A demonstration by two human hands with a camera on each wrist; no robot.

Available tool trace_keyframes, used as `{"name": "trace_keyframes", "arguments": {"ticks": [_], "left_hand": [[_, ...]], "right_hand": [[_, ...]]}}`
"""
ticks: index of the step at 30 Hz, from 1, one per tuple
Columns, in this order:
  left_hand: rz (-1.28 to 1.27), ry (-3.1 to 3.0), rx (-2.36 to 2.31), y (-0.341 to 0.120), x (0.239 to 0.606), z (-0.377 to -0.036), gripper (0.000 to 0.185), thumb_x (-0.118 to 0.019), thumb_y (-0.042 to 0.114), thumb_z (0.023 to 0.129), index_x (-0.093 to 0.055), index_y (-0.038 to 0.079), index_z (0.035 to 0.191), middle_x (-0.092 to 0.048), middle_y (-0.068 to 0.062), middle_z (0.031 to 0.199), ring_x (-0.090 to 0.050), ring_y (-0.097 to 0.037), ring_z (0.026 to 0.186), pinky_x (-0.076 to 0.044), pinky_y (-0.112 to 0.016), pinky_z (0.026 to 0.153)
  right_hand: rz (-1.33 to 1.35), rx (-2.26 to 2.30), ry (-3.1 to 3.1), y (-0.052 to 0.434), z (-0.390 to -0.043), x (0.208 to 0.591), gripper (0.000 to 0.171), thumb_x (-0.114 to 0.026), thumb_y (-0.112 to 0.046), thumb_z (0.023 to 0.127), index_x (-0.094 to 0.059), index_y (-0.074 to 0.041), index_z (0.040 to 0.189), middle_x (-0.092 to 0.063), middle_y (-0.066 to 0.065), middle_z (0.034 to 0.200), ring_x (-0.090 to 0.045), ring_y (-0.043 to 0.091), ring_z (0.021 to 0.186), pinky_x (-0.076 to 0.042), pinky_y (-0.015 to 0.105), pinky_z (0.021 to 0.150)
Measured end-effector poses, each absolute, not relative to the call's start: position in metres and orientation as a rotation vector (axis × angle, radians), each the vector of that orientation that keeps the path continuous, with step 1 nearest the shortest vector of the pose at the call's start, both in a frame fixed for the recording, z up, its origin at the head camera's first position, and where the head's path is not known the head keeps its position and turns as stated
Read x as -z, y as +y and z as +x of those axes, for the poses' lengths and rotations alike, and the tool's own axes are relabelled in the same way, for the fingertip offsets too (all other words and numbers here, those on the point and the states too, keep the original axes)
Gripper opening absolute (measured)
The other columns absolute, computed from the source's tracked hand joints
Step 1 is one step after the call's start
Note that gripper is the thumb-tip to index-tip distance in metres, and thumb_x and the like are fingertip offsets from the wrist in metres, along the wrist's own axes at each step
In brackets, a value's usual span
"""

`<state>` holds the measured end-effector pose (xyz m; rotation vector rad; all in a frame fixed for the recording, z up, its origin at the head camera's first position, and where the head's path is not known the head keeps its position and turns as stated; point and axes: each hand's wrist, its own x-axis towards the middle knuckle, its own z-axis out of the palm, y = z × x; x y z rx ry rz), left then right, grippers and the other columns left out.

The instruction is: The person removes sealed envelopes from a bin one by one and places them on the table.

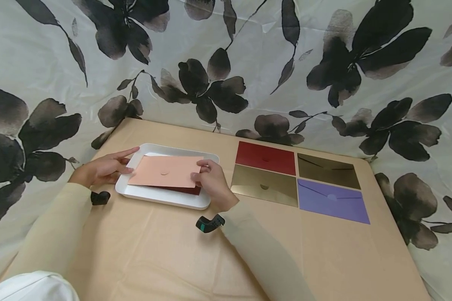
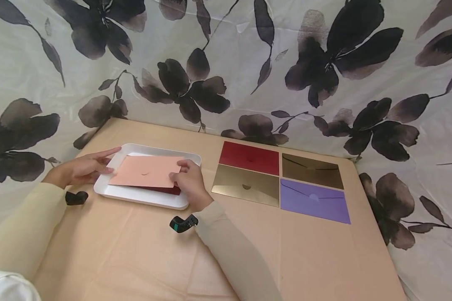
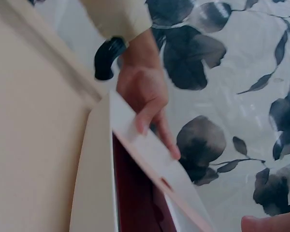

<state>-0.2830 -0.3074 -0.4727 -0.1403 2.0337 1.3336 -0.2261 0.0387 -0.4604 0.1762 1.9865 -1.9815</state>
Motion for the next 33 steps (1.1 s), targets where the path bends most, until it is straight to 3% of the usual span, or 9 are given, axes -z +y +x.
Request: {"name": "trace_keyframes", "arguments": {"ticks": [7,12,14,20,26,33], "left_hand": [[-0.128,2.041,-1.32,-0.304,0.47,-0.285,0.093,-0.059,0.013,0.103,0.004,0.04,0.165,-0.011,-0.028,0.171,-0.055,-0.034,0.132,-0.058,-0.044,0.1],[-0.125,2.048,-1.313,-0.301,0.469,-0.286,0.092,-0.059,0.013,0.103,0.003,0.04,0.165,-0.011,-0.028,0.171,-0.05,-0.04,0.139,-0.057,-0.046,0.103],[-0.127,2.045,-1.314,-0.301,0.469,-0.286,0.092,-0.059,0.013,0.102,0.002,0.04,0.165,-0.011,-0.028,0.171,-0.05,-0.039,0.138,-0.056,-0.048,0.104],[-0.103,2.0,-1.347,-0.306,0.472,-0.286,0.095,-0.059,0.009,0.102,0.005,0.04,0.165,-0.006,-0.029,0.172,-0.049,-0.039,0.139,-0.051,-0.055,0.108],[-0.098,2.001,-1.342,-0.305,0.472,-0.284,0.095,-0.06,0.009,0.102,0.005,0.038,0.166,-0.005,-0.028,0.172,-0.039,-0.044,0.146,-0.051,-0.053,0.109],[-0.103,1.982,-1.343,-0.307,0.471,-0.281,0.096,-0.061,0.012,0.102,0.006,0.038,0.165,-0.003,-0.029,0.172,-0.029,-0.048,0.152,-0.05,-0.052,0.111]], "right_hand": [[0.128,1.999,2.042,0.036,-0.225,0.465,0.056,-0.07,0.016,0.085,-0.061,-0.008,0.134,-0.061,0.004,0.091,-0.07,0.014,0.074,-0.064,0.034,0.072],[0.173,1.975,2.133,0.047,-0.225,0.461,0.055,-0.07,0.018,0.081,-0.069,-0.014,0.126,-0.058,0.001,0.087,-0.05,0.009,0.061,-0.061,0.026,0.063],[0.208,1.957,2.154,0.052,-0.225,0.459,0.054,-0.071,0.018,0.08,-0.071,-0.016,0.123,-0.062,0.001,0.09,-0.049,0.011,0.061,-0.058,0.024,0.061],[0.252,1.983,2.119,0.065,-0.223,0.457,0.053,-0.069,0.019,0.081,-0.071,-0.016,0.121,-0.069,0.006,0.094,-0.063,0.017,0.084,-0.061,0.029,0.065],[0.213,1.966,2.128,0.082,-0.218,0.456,0.051,-0.066,0.017,0.084,-0.069,-0.015,0.123,-0.072,0.008,0.099,-0.063,0.018,0.08,-0.054,0.023,0.059],[0.227,1.971,2.088,0.097,-0.213,0.454,0.052,-0.067,0.018,0.084,-0.068,-0.012,0.125,-0.075,0.014,0.113,-0.069,0.018,0.081,-0.061,0.029,0.063]]}}
